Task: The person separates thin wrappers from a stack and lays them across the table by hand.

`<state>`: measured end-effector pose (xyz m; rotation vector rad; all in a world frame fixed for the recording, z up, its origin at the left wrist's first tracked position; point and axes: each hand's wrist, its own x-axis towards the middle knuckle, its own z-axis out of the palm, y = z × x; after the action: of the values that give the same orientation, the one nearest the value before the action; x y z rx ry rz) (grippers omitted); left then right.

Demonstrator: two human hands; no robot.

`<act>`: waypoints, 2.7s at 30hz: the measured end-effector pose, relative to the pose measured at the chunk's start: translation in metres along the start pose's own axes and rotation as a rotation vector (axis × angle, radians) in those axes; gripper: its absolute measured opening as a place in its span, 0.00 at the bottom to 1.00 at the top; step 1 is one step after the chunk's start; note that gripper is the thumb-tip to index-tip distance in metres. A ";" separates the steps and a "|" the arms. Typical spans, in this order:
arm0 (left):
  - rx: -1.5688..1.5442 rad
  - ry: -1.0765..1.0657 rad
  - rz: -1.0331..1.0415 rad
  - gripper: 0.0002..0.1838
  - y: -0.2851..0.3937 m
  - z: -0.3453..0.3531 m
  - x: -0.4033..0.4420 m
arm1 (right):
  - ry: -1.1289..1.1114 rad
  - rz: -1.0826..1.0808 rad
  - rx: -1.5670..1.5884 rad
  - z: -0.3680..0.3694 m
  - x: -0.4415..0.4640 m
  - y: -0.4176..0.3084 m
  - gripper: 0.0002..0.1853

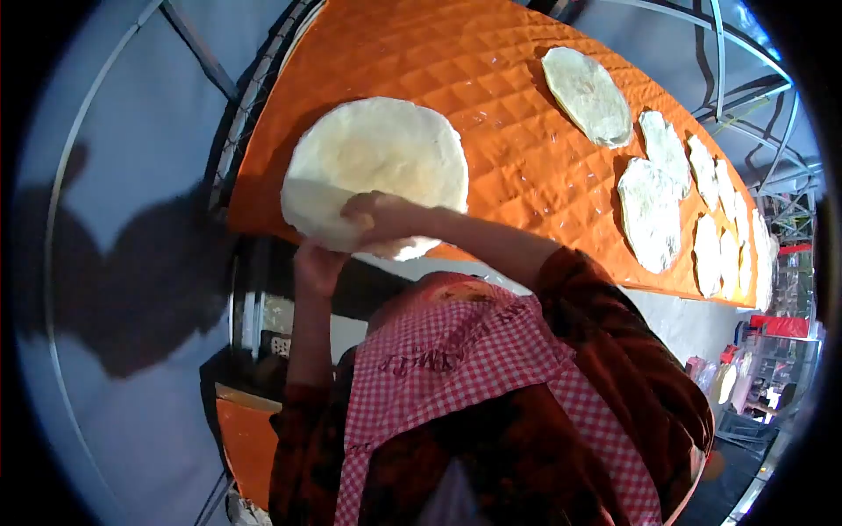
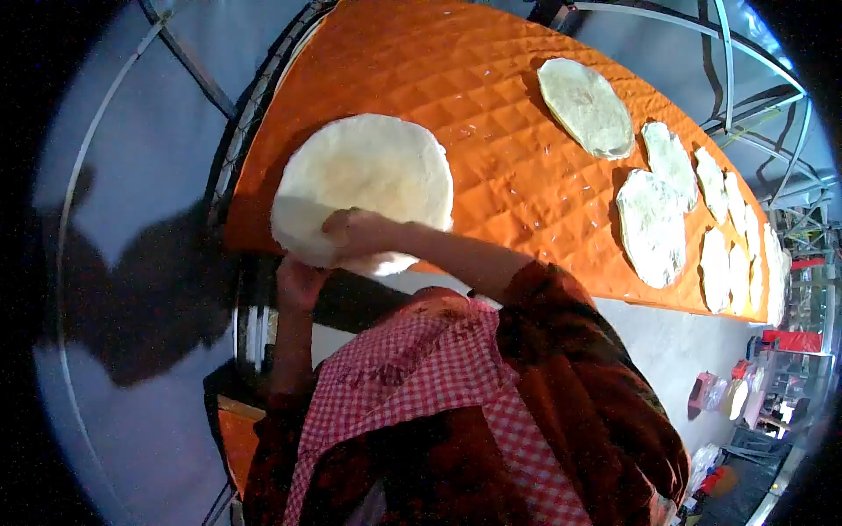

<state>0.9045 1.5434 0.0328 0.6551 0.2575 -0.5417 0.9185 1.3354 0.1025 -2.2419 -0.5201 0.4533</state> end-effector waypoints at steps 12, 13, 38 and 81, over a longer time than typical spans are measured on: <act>0.177 0.197 0.077 0.36 -0.010 0.009 0.008 | 0.082 0.051 0.229 0.007 0.021 0.044 0.14; 0.256 0.243 0.096 0.36 -0.013 0.006 0.009 | 0.089 0.053 0.156 0.011 0.023 0.048 0.14; 0.099 0.034 0.092 0.32 -0.002 -0.008 0.003 | 0.151 -0.012 -0.022 -0.008 -0.059 0.002 0.38; 0.014 0.358 0.129 0.31 -0.034 0.027 0.004 | 0.022 0.078 0.074 -0.117 0.007 0.081 0.39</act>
<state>0.8907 1.5019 0.0341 0.7760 0.5436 -0.2999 0.9972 1.2178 0.1147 -2.1992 -0.3993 0.4802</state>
